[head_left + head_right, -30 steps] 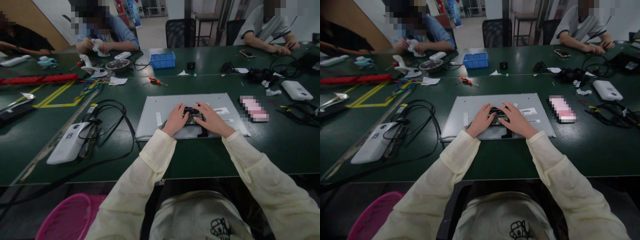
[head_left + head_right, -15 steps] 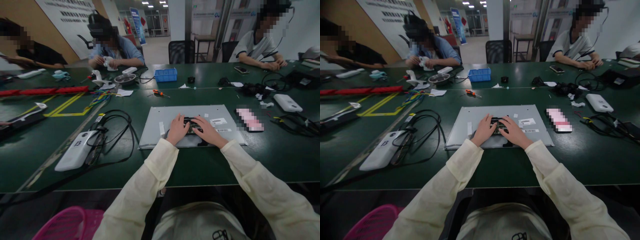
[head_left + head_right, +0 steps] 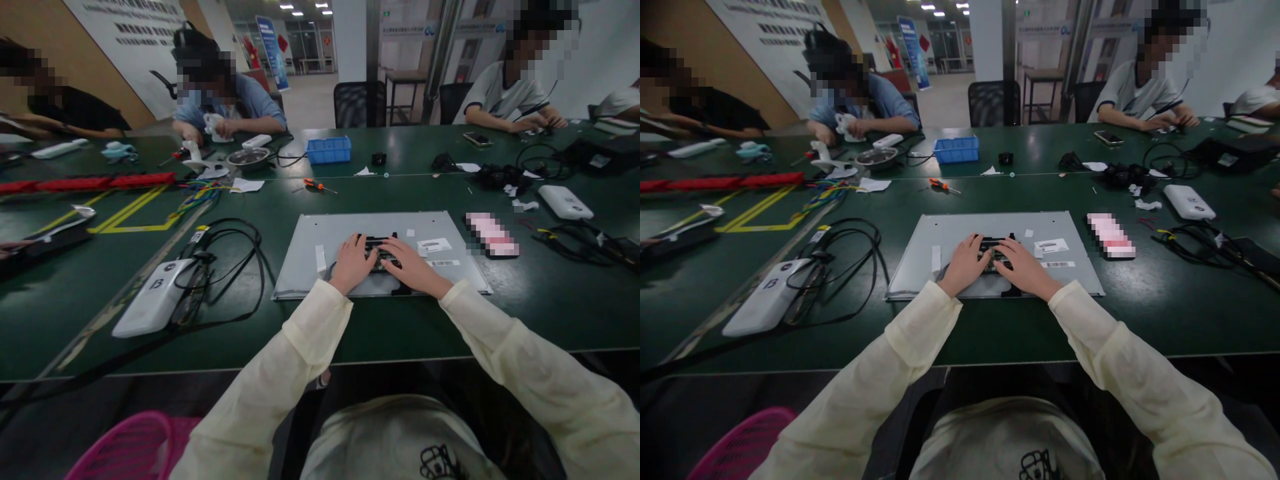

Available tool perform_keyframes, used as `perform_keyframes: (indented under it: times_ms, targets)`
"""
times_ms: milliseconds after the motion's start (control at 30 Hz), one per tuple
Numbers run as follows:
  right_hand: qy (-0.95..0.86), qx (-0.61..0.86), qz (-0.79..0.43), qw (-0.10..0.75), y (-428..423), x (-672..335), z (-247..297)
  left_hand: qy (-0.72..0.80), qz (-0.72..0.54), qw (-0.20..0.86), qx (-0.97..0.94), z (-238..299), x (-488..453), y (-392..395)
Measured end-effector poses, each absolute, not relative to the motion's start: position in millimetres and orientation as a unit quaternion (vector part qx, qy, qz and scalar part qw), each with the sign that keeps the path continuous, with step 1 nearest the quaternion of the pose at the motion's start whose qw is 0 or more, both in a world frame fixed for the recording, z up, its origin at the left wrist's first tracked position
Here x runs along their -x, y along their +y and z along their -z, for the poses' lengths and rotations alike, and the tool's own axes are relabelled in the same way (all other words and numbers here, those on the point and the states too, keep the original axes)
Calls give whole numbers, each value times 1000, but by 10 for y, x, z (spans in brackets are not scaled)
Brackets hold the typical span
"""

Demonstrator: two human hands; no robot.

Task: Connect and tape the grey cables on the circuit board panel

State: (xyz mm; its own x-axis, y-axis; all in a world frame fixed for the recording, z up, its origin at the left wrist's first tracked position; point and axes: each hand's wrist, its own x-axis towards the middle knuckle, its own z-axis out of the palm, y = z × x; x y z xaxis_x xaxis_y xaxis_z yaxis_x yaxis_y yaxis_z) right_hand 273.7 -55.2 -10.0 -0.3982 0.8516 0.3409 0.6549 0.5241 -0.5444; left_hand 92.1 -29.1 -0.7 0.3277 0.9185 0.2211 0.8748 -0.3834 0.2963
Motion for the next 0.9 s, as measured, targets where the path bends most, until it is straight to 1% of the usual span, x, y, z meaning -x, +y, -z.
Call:
perform_keyframes:
  times_ms: [267,467,733,900]
  targets:
    - [-820,460,-170,297,-628,-2741,109,537,-211,60,-814,55,-888,-326]
    - [-820,457,-170,300,-644,-2734,64,538,-226,86,-808,50,-866,-322]
    - [-798,479,-141,338,-660,-2760,78,514,-278,108,-804,44,-832,-375]
    - [-788,487,-193,323,-649,-2751,76,503,-310,145,-794,-26,-801,-383]
